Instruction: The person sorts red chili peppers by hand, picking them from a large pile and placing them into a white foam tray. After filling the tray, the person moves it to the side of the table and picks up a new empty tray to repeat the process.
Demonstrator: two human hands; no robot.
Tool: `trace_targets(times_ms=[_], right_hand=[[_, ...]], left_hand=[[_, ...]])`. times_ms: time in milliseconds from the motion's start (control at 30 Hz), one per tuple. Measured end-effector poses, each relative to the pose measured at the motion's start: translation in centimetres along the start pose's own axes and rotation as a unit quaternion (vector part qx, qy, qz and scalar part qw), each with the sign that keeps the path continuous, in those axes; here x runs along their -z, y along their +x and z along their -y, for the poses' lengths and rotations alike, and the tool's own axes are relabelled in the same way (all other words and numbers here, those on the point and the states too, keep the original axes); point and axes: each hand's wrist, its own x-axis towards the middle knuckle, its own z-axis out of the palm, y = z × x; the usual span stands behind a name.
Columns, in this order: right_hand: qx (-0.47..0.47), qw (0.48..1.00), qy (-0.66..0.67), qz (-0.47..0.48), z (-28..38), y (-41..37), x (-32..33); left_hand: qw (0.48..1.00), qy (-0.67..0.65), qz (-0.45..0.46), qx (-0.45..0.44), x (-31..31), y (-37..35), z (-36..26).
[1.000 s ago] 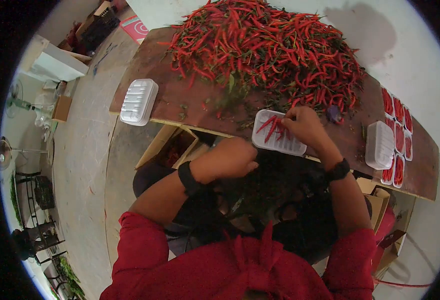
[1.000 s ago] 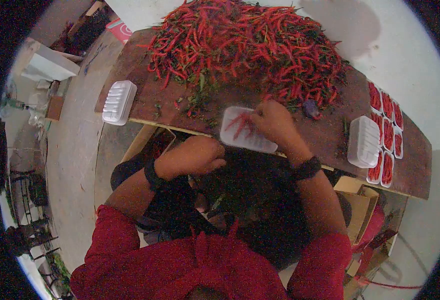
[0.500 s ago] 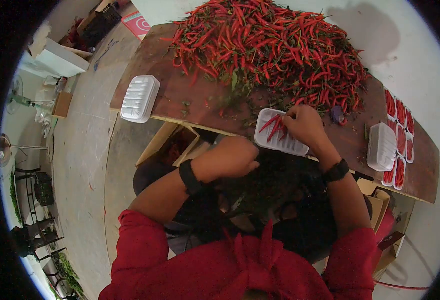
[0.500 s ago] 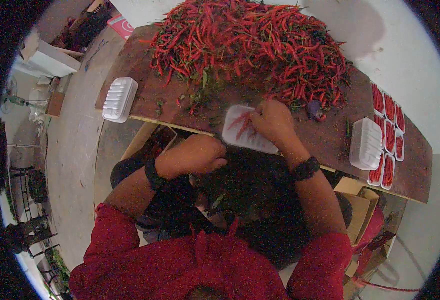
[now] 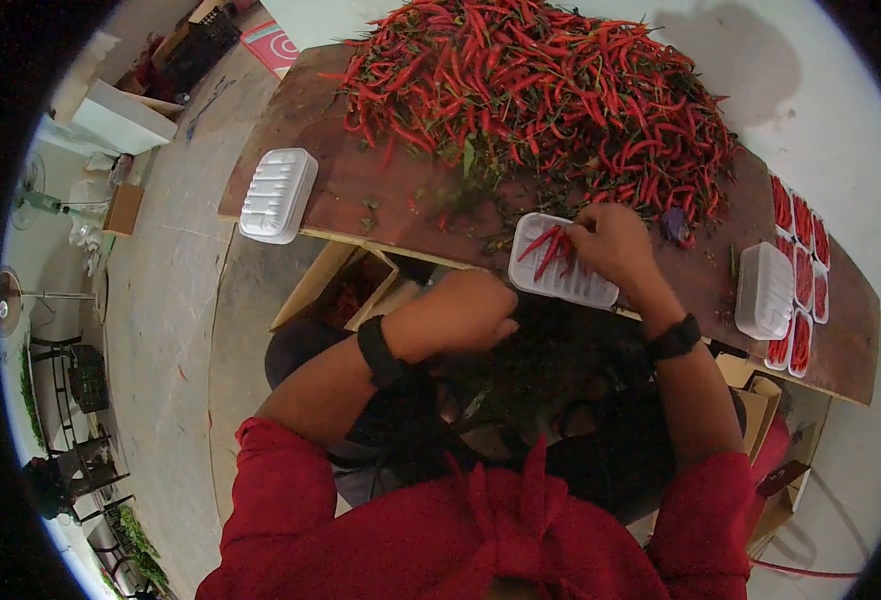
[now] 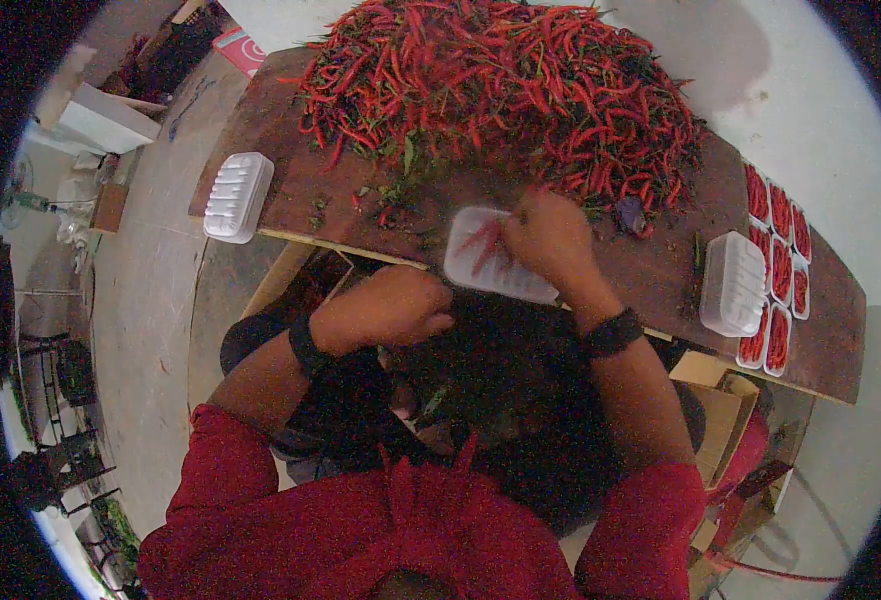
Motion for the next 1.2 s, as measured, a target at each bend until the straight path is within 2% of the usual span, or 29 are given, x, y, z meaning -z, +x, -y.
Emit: trace_targets(times_ms=[300,367,600,800,867,933,967,1033,1067,1133,1167,1200], right_hand=[[0.04,0.998,0.035,-0.019,-0.1,-0.6,-0.6],[0.054,0.998,-0.009,-0.008,0.4,-0.4,-0.8],[0.075,0.996,-0.028,-0.042,0.4,-0.5,-1.5],[0.068,0.997,-0.014,-0.042,0.5,-0.5,-1.1],[0.078,0.996,0.029,-0.043,0.3,-0.4,-0.1],[0.072,0.993,0.079,-0.046,0.0,-0.5,0.8],[0.067,0.988,0.129,-0.049,-0.2,-0.6,1.0],[0.044,0.983,0.173,-0.037,-0.2,-0.9,1.3],[0.023,0.976,0.216,-0.023,-0.3,-1.1,1.4],[0.038,0.969,0.242,-0.021,-1.0,-1.2,0.3],[0.053,0.962,0.266,-0.016,-1.3,-1.4,-0.1],[0.051,0.962,0.268,-0.02,-1.1,-1.7,0.1]], left_hand=[[1.0,-0.001,0.014,-0.003,0.1,0.1,-0.2],[1.0,-0.005,0.015,-0.009,0.1,0.2,-0.1],[1.0,-0.004,0.026,0.0,0.4,0.0,-0.3],[0.999,0.008,0.041,0.006,1.1,-0.1,-0.6],[0.998,0.01,0.054,0.01,1.7,-0.1,-0.6],[0.999,-0.028,-0.026,0.009,2.2,0.0,-0.3],[0.999,-0.026,-0.025,0.007,2.5,0.3,-0.3],[0.975,-0.156,-0.151,0.036,3.1,0.9,-0.2],[0.976,-0.154,-0.15,0.034,3.1,1.2,-0.1],[0.945,-0.228,-0.222,0.077,3.0,2.0,0.1],[0.946,-0.225,-0.22,0.075,3.1,2.3,-0.1],[0.933,-0.28,-0.205,0.096,3.3,2.6,-0.4]])
